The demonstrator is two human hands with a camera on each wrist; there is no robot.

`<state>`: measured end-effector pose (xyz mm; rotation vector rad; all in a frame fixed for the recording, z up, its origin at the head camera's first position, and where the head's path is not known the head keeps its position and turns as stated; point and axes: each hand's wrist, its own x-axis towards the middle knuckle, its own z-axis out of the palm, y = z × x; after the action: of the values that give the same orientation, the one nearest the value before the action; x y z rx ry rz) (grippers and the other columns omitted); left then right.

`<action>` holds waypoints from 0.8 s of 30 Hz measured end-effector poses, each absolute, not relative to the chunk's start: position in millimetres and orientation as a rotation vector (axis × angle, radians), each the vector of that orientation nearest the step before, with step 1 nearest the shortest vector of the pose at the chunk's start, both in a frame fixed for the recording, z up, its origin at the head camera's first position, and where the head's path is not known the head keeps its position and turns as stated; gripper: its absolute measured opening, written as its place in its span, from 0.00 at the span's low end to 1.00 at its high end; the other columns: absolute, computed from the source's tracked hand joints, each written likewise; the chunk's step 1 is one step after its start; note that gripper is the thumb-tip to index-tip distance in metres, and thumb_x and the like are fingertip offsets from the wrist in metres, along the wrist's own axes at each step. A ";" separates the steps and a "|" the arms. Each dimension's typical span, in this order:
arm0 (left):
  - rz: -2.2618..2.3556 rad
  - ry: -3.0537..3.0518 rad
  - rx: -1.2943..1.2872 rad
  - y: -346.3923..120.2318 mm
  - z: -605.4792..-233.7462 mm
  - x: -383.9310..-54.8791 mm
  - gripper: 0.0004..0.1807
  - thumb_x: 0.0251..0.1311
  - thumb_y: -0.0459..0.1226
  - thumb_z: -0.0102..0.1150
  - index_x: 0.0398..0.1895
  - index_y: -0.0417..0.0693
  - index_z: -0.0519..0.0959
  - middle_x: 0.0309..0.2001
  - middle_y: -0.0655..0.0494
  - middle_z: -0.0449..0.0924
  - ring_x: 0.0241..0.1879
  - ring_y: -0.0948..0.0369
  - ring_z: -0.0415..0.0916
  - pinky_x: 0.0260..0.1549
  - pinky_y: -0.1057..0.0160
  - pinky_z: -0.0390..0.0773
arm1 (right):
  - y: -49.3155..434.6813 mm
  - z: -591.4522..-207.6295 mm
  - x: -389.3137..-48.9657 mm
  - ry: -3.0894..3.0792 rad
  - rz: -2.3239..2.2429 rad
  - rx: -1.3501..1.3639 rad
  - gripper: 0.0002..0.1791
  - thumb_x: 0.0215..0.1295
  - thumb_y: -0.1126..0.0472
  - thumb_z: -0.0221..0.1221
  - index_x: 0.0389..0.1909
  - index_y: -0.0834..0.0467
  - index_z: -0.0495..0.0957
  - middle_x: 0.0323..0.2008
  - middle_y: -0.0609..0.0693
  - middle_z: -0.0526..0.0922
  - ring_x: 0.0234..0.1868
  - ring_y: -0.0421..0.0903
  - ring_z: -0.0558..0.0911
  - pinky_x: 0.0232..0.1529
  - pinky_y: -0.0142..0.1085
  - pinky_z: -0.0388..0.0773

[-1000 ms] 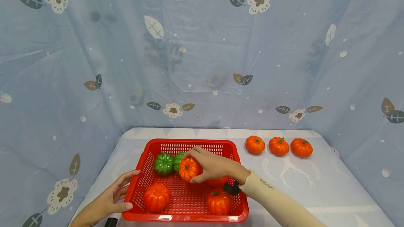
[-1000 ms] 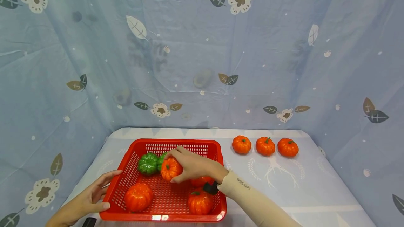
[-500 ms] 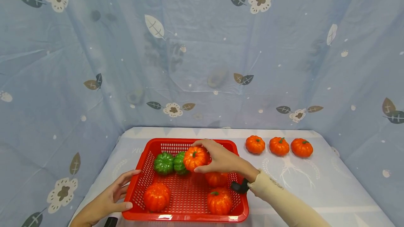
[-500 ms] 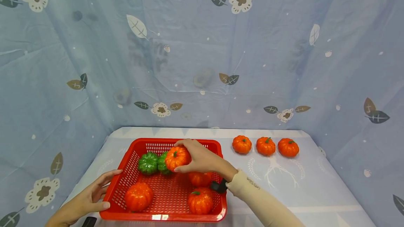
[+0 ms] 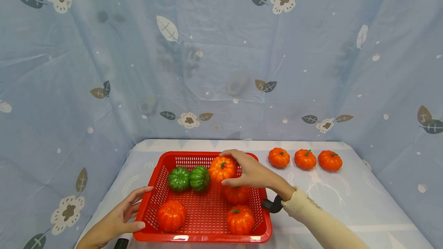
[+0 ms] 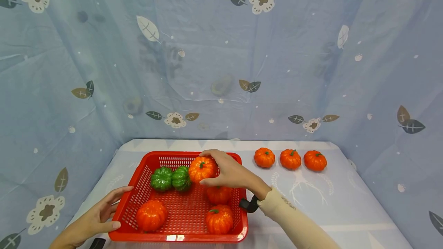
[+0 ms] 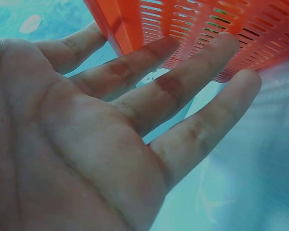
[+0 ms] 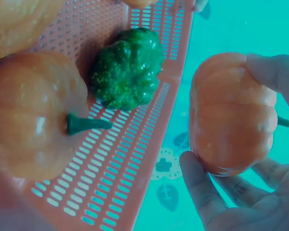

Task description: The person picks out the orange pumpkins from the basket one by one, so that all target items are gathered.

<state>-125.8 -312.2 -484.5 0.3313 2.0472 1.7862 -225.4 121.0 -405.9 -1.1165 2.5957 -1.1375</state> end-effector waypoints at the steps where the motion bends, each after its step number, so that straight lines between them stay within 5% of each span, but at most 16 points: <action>1: 1.783 2.058 0.321 -312.2 -484.9 -125.1 0.44 0.68 0.35 0.62 0.81 0.51 0.48 0.78 0.30 0.43 0.68 0.36 0.65 0.49 0.46 0.84 | 122.8 -405.1 -225.3 2.602 -1.142 -1.116 0.42 0.59 0.40 0.72 0.71 0.47 0.67 0.63 0.37 0.73 0.57 0.38 0.76 0.55 0.39 0.80; 18: 1.761 2.102 0.218 -311.3 -486.3 -123.4 0.45 0.66 0.37 0.65 0.81 0.56 0.51 0.79 0.36 0.45 0.69 0.37 0.64 0.49 0.47 0.84 | 159.5 -406.8 -220.2 2.655 -1.278 -1.015 0.39 0.58 0.40 0.73 0.68 0.42 0.69 0.62 0.37 0.72 0.54 0.41 0.79 0.50 0.39 0.83; 24: 1.760 2.099 0.262 -311.3 -485.6 -123.3 0.45 0.67 0.38 0.64 0.81 0.54 0.50 0.79 0.33 0.44 0.69 0.37 0.65 0.49 0.47 0.84 | 178.4 -414.9 -218.1 2.695 -1.291 -0.932 0.40 0.58 0.38 0.73 0.68 0.41 0.69 0.63 0.38 0.72 0.55 0.44 0.77 0.56 0.43 0.80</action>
<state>-123.3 -311.3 -485.6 0.2622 2.0992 1.7601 -218.1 178.4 -414.9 -0.9318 2.6946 -1.2908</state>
